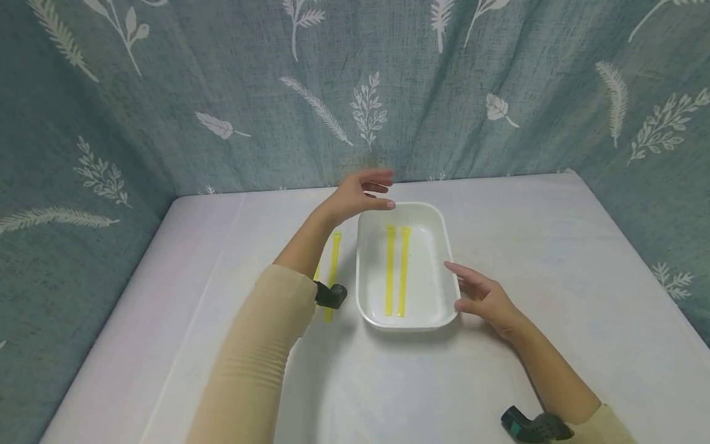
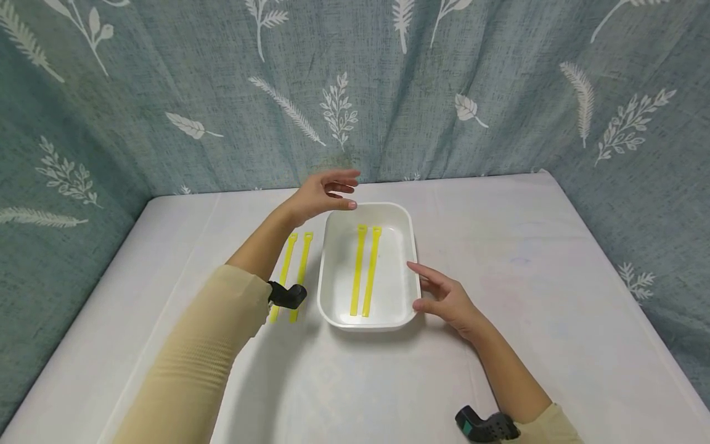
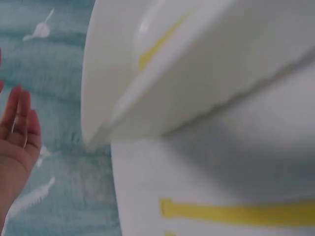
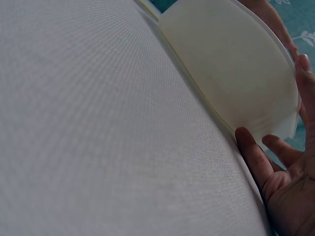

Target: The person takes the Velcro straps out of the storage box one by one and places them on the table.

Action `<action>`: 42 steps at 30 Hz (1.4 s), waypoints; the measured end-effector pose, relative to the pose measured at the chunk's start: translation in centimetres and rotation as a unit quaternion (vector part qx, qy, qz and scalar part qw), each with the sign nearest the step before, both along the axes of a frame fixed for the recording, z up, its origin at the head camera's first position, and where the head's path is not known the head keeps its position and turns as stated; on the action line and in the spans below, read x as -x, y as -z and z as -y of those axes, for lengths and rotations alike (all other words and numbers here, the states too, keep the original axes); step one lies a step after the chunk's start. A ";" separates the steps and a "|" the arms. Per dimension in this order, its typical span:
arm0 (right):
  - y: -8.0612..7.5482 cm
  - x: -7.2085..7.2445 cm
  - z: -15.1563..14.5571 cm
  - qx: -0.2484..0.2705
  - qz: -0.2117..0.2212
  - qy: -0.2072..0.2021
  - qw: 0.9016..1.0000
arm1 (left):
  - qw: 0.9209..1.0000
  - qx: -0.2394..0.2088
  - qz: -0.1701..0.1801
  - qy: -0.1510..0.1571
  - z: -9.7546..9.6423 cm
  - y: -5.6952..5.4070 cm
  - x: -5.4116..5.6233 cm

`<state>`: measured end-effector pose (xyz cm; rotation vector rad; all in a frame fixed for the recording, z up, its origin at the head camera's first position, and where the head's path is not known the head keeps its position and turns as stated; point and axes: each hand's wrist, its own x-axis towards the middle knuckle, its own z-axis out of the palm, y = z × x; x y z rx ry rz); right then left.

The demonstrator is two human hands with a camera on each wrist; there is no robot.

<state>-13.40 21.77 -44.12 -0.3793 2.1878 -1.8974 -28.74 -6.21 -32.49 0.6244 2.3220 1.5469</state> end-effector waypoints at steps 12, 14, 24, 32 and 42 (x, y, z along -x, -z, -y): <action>0.3 0.2 -0.1 0.015 -0.011 -0.010 1.000 | 0.997 0.055 0.052 0.003 -4.2 1.4 -0.6; 0.3 0.3 0.0 0.017 -0.012 -0.010 1.000 | 0.996 0.059 0.069 -0.002 -4.5 1.6 -0.7; 0.3 0.4 0.0 0.012 -0.006 -0.006 1.000 | 0.978 0.146 0.106 -0.106 -6.2 3.5 -1.5; 0.4 0.3 -0.1 0.031 -0.007 -0.012 0.999 | 0.974 0.156 0.080 -0.147 -6.1 5.8 -1.9; 0.3 0.2 0.0 0.012 -0.006 -0.004 1.000 | 0.959 0.226 0.054 -0.160 -6.4 7.3 -1.8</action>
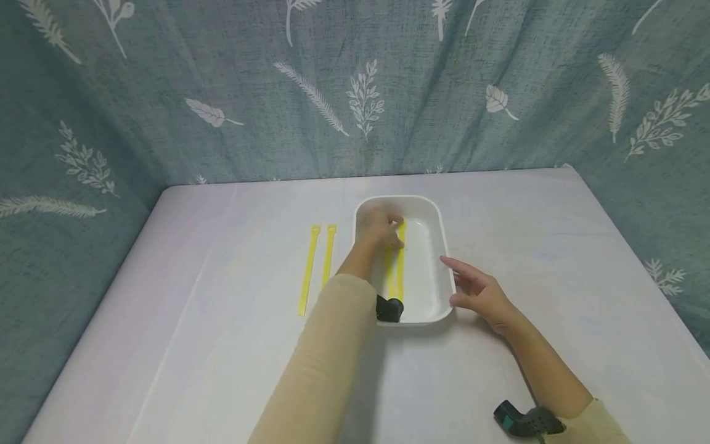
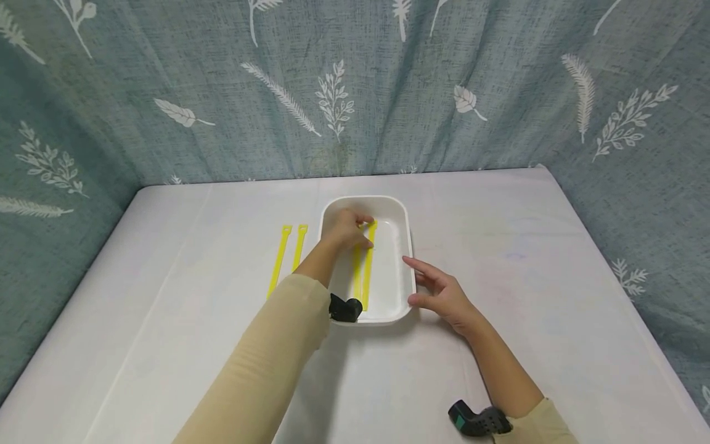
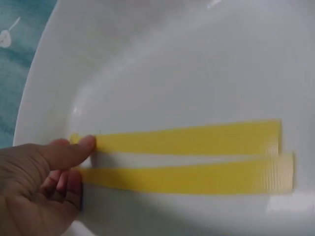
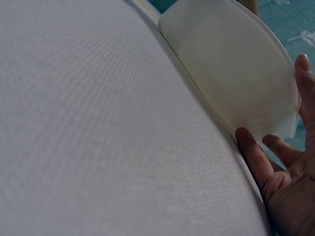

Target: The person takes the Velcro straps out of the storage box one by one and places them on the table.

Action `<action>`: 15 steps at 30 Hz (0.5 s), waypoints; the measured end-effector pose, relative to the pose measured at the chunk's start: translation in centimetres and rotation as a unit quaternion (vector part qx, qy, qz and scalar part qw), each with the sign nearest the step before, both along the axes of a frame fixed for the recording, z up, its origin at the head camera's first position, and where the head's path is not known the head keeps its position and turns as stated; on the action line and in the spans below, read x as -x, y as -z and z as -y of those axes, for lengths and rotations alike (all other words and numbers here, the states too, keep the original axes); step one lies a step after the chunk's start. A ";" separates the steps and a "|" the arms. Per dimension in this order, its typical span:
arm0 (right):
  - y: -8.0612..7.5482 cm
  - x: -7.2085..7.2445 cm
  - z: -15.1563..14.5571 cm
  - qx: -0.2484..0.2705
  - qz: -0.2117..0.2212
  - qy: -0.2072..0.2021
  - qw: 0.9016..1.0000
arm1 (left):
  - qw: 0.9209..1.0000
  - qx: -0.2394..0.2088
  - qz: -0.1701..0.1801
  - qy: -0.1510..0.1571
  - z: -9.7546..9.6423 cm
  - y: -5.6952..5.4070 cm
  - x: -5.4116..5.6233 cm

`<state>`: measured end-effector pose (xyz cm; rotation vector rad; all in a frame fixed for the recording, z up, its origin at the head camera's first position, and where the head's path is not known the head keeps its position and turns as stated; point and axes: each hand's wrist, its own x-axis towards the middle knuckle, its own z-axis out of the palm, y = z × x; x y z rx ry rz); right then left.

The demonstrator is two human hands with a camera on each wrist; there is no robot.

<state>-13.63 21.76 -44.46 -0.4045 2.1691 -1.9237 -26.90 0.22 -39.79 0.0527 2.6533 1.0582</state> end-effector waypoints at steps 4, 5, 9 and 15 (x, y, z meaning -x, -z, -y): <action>0.0 0.0 0.0 -0.004 -0.003 -0.002 1.000 | 1.000 0.015 0.007 0.002 -0.5 0.2 -0.1; 0.0 0.0 0.0 -0.002 -0.003 -0.003 1.000 | 1.000 0.023 0.006 0.005 -0.6 0.3 -0.1; 0.1 0.0 0.0 0.005 -0.004 -0.006 1.000 | 0.999 0.029 0.010 0.006 -1.3 0.5 -0.1; 0.1 0.1 -0.1 0.008 -0.006 -0.010 1.000 | 0.999 0.020 0.008 0.030 -2.7 0.7 -0.4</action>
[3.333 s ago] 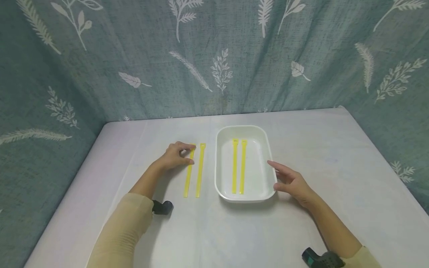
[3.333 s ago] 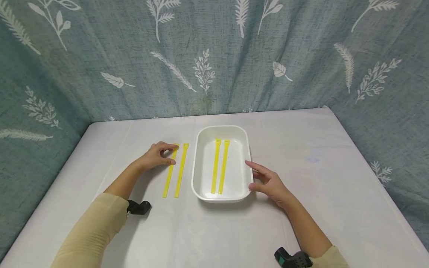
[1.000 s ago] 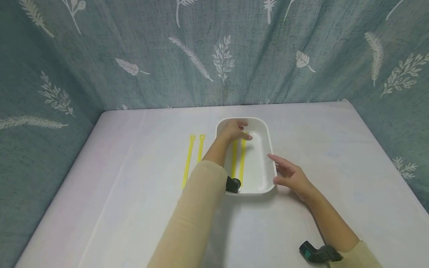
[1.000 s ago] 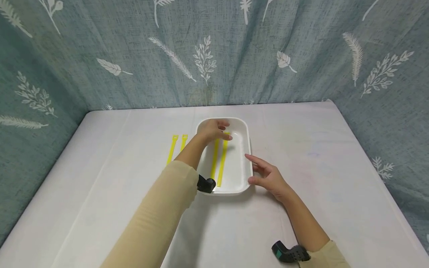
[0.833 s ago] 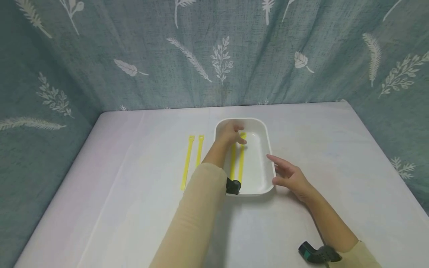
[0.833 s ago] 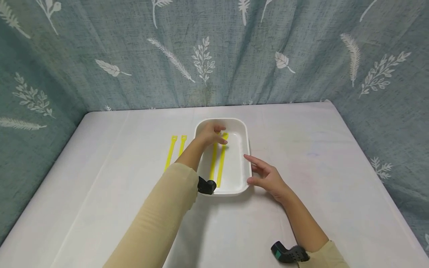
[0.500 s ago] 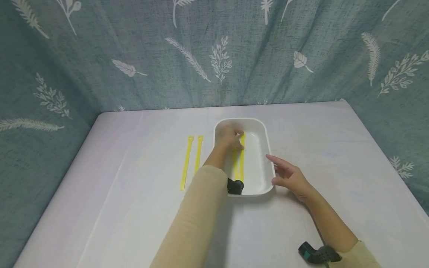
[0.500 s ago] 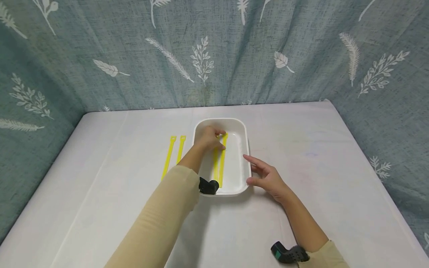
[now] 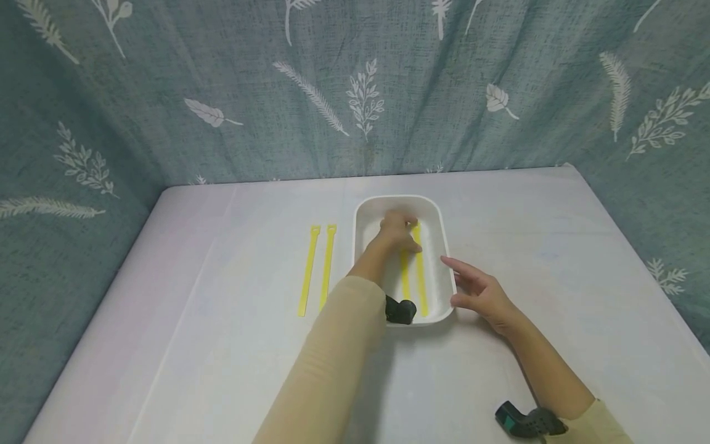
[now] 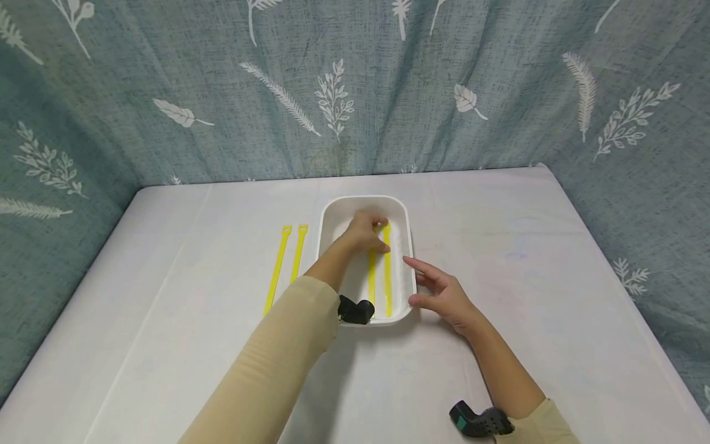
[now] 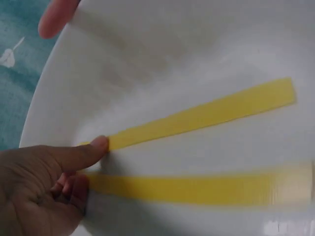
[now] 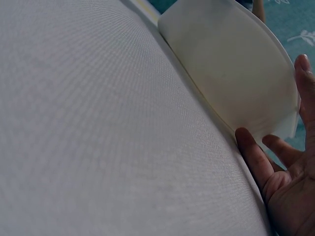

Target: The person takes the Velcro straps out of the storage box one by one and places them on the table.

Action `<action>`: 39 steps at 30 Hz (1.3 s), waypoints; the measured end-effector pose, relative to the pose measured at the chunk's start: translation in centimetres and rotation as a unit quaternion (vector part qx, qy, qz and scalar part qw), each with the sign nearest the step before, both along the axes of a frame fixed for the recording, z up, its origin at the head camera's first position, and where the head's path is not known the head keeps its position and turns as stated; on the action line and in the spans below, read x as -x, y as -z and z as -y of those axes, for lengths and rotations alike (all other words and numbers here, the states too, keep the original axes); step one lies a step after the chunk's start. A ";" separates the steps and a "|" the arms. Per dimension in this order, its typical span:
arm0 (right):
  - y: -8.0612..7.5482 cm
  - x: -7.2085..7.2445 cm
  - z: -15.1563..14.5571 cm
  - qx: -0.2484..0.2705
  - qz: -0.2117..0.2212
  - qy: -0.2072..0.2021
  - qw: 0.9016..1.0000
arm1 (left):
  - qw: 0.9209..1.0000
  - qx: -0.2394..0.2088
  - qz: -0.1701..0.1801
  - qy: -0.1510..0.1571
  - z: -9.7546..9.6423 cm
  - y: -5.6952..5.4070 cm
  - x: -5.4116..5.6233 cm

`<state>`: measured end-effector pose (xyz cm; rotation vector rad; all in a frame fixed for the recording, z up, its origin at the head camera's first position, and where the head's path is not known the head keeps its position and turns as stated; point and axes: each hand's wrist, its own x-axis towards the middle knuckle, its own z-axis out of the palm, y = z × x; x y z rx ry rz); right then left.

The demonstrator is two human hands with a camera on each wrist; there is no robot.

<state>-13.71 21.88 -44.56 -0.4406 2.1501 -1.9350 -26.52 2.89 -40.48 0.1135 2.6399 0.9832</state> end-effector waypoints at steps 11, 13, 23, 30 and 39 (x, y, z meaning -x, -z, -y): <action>-0.1 -0.2 0.1 0.016 -0.006 -0.004 1.000 | 1.000 -0.018 0.000 -0.005 -0.8 0.4 -0.2; 0.0 -0.3 0.1 0.022 -0.004 -0.005 1.000 | 1.000 -0.018 -0.005 0.000 -0.8 0.6 -0.3; -0.2 -0.2 0.1 -0.002 -0.004 0.000 1.000 | 0.992 -0.110 -0.013 0.060 -0.4 1.1 -0.4; -0.1 0.0 0.1 0.004 -0.005 -0.003 1.000 | 0.982 -0.178 0.004 0.067 -0.5 1.2 -0.2; -0.2 -0.1 0.1 -0.008 -0.005 0.000 1.000 | 0.967 -0.249 0.006 0.058 -0.4 -0.9 0.1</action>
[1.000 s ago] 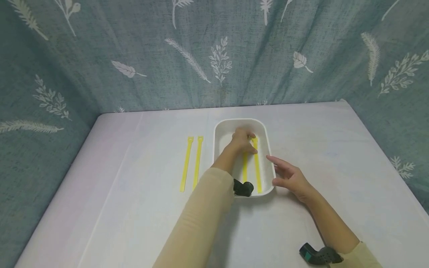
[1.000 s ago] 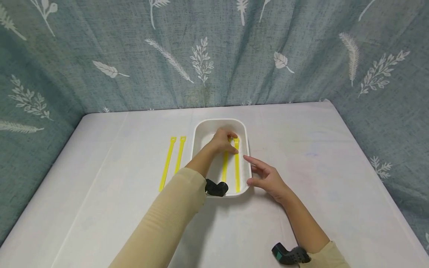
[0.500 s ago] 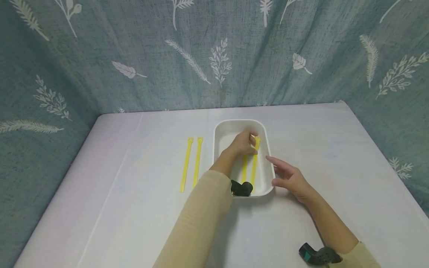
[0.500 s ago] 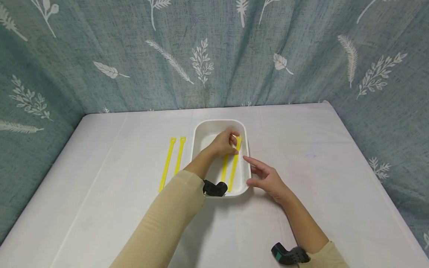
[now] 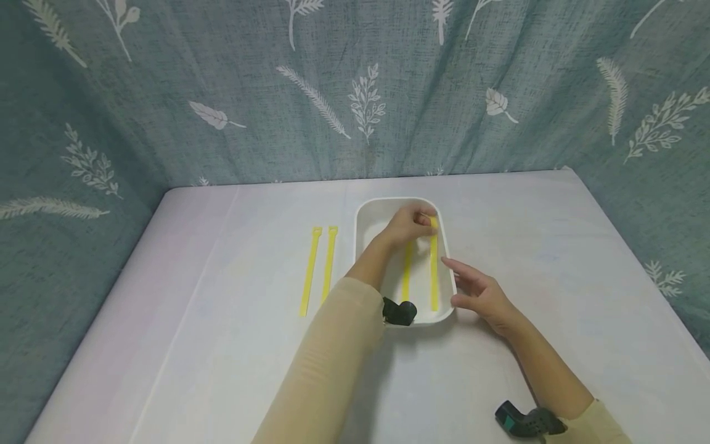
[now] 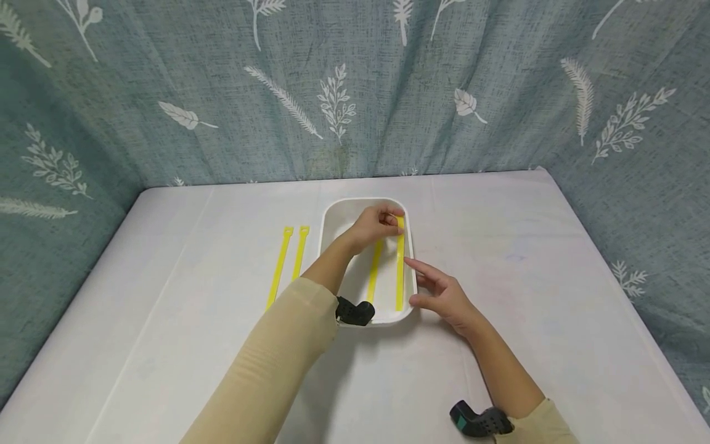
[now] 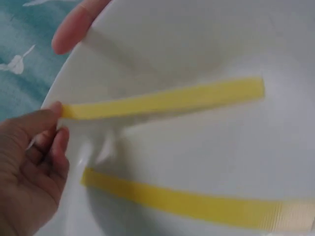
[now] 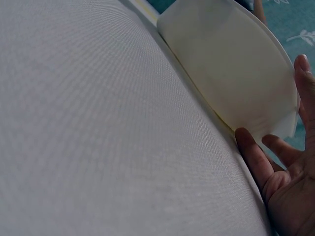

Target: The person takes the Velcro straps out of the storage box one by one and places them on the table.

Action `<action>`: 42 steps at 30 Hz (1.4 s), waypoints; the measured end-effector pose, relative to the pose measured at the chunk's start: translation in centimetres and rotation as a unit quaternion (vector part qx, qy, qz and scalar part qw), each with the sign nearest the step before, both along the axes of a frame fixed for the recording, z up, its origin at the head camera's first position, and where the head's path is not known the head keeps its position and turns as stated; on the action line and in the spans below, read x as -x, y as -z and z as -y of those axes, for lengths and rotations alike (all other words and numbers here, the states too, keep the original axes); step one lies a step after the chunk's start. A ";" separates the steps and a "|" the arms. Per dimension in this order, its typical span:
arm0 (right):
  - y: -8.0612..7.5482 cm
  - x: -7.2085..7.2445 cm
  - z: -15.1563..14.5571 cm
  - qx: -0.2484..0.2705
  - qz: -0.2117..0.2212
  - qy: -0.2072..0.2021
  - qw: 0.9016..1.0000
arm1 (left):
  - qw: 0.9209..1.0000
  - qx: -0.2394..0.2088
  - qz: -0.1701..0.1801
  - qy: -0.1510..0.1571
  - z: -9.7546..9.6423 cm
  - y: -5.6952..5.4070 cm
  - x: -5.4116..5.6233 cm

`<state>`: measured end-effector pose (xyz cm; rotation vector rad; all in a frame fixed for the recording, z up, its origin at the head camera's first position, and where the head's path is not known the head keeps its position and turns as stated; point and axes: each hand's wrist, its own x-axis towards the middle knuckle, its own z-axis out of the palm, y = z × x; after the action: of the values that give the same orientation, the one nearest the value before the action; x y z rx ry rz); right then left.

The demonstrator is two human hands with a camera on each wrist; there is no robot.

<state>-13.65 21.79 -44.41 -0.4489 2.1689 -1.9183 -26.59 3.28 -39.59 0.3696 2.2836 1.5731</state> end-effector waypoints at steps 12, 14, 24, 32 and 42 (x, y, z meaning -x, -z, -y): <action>-0.1 -0.1 0.1 -0.007 0.007 0.009 1.000 | 0.993 -0.084 0.080 -0.015 0.3 -1.5 0.0; 0.0 0.0 0.0 -0.003 0.009 0.010 1.000 | 0.992 -0.093 0.084 -0.011 0.3 -1.7 0.0; 0.0 -0.1 0.0 0.000 0.011 0.006 1.000 | 0.992 -0.084 0.090 0.010 1.0 -3.0 0.0; -0.1 -0.1 0.2 0.009 0.006 0.002 1.000 | 0.990 -0.092 0.105 0.038 2.5 -3.9 0.0; 0.0 -0.1 0.1 0.015 0.005 0.004 1.000 | 0.990 -0.108 0.077 0.041 4.6 -5.2 -0.1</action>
<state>-13.55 21.71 -44.39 -0.4366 2.1415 -1.9560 -26.52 -1.34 -34.43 0.3778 1.9649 1.7470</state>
